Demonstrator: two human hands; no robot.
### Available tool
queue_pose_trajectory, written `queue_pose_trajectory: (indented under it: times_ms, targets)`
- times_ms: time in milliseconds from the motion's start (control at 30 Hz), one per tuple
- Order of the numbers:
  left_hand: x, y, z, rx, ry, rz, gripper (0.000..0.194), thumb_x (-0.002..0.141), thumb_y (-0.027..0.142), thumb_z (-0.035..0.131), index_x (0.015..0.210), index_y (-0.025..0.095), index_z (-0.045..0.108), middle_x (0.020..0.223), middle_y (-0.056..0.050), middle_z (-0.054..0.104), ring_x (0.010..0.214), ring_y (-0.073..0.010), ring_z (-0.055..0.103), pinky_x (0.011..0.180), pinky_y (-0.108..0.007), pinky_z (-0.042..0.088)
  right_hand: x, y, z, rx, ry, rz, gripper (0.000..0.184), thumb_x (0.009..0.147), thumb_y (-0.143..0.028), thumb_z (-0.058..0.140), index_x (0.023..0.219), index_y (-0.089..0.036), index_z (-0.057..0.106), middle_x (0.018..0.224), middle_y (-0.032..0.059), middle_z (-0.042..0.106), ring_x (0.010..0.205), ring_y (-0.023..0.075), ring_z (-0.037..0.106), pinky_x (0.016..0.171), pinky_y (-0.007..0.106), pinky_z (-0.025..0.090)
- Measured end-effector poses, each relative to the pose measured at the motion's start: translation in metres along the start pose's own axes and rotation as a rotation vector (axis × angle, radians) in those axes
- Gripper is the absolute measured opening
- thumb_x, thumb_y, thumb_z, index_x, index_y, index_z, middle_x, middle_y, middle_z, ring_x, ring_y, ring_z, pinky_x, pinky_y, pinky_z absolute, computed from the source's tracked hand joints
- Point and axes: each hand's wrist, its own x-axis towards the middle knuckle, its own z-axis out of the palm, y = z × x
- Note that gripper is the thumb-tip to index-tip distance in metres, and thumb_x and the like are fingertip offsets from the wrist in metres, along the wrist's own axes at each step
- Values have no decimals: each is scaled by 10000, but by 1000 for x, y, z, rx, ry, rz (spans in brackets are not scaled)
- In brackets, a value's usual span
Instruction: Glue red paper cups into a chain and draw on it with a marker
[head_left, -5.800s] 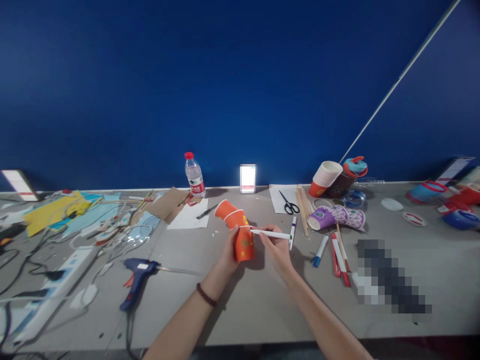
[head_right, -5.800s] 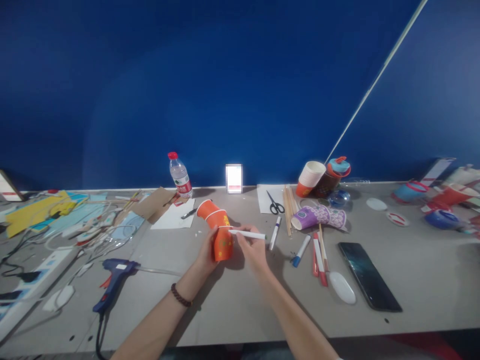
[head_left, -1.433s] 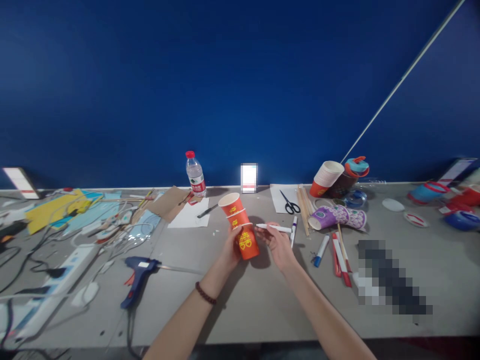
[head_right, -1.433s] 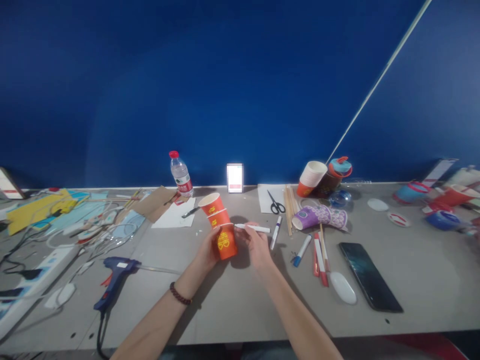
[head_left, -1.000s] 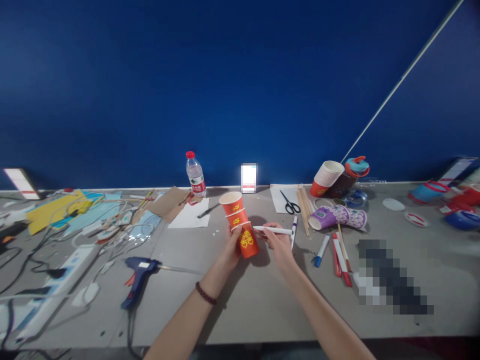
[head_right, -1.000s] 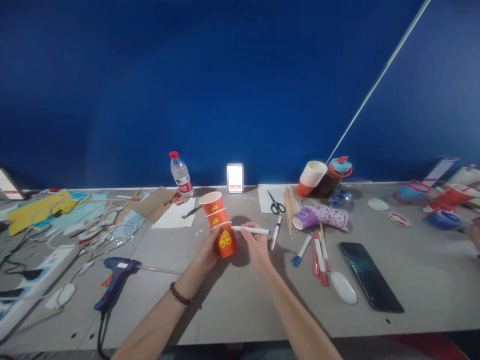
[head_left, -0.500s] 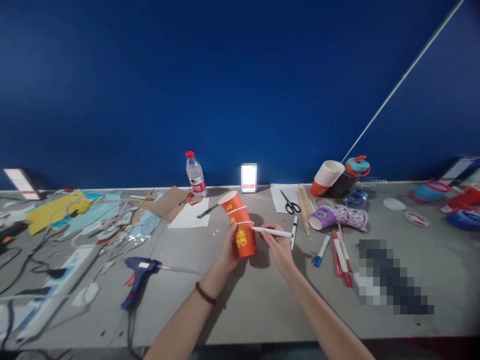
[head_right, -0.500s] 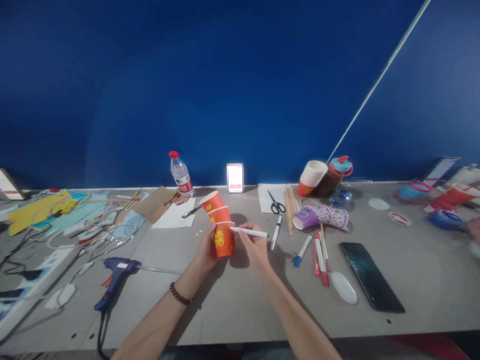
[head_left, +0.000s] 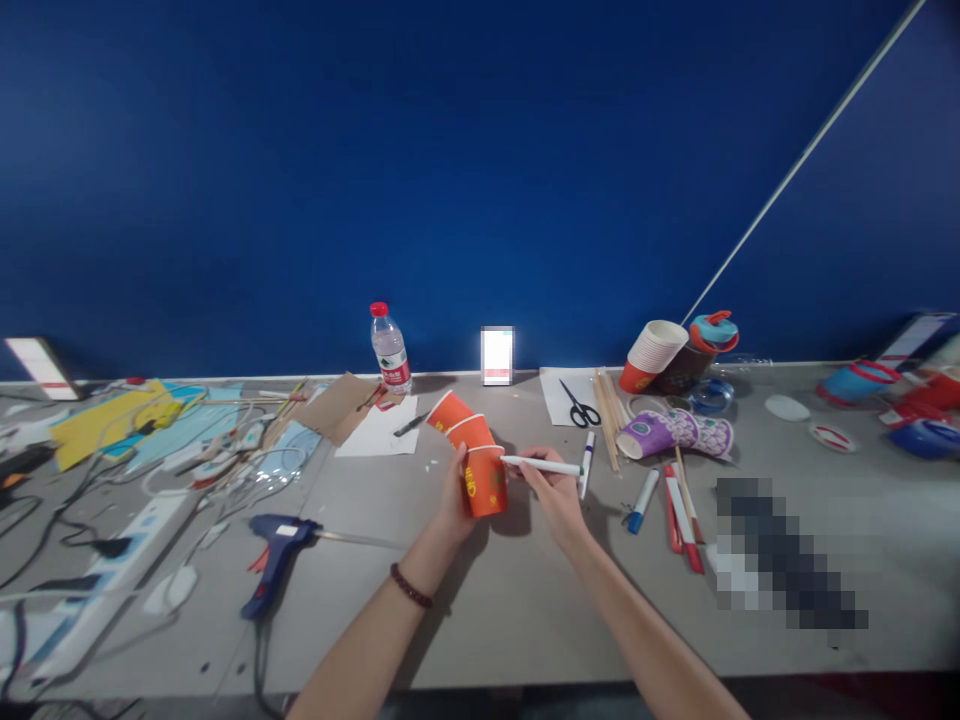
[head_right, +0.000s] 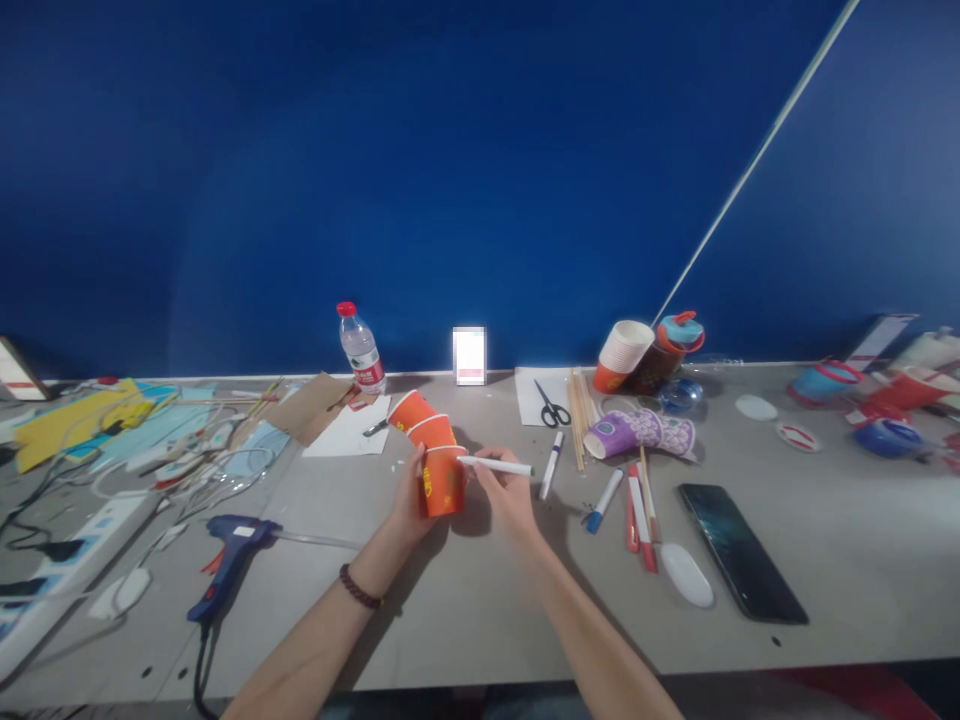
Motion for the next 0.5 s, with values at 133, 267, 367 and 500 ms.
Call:
queue_pose_trajectory:
  times_ms: [133,267,367,500]
  targets:
    - [1,-1,-1,-5,23,14,414,804,465,611,852,68,719,714,-102,723,611,-176,662,632,-271,530,-1,0,1,-24,-8,-9,336,694,-478,781,838,-214,630,777,17,707,722,177,674,718,312,542]
    - [0,0,-1,-13,15,30,381,790,445,618,885,90,720,771,-100,738,657,-195,675,664,-302,539,-1,-1,0,-43,-1,-20,338,693,-491,776,831,-218,633,773,16,700,727,181,669,716,315,536]
    - [-1,1,-1,-6,8,40,360,767,404,631,909,86,721,852,-115,746,720,-214,685,720,-326,543,-1,-1,0,-65,-10,-34,333,710,-491,763,839,-216,625,770,22,702,743,190,670,717,318,532]
    - [0,0,-1,0,-11,66,393,755,447,642,903,91,718,856,-111,743,722,-210,679,718,-323,540,-2,-1,1,-65,-38,-39,303,730,-469,755,833,-214,630,770,15,701,745,181,670,707,299,521]
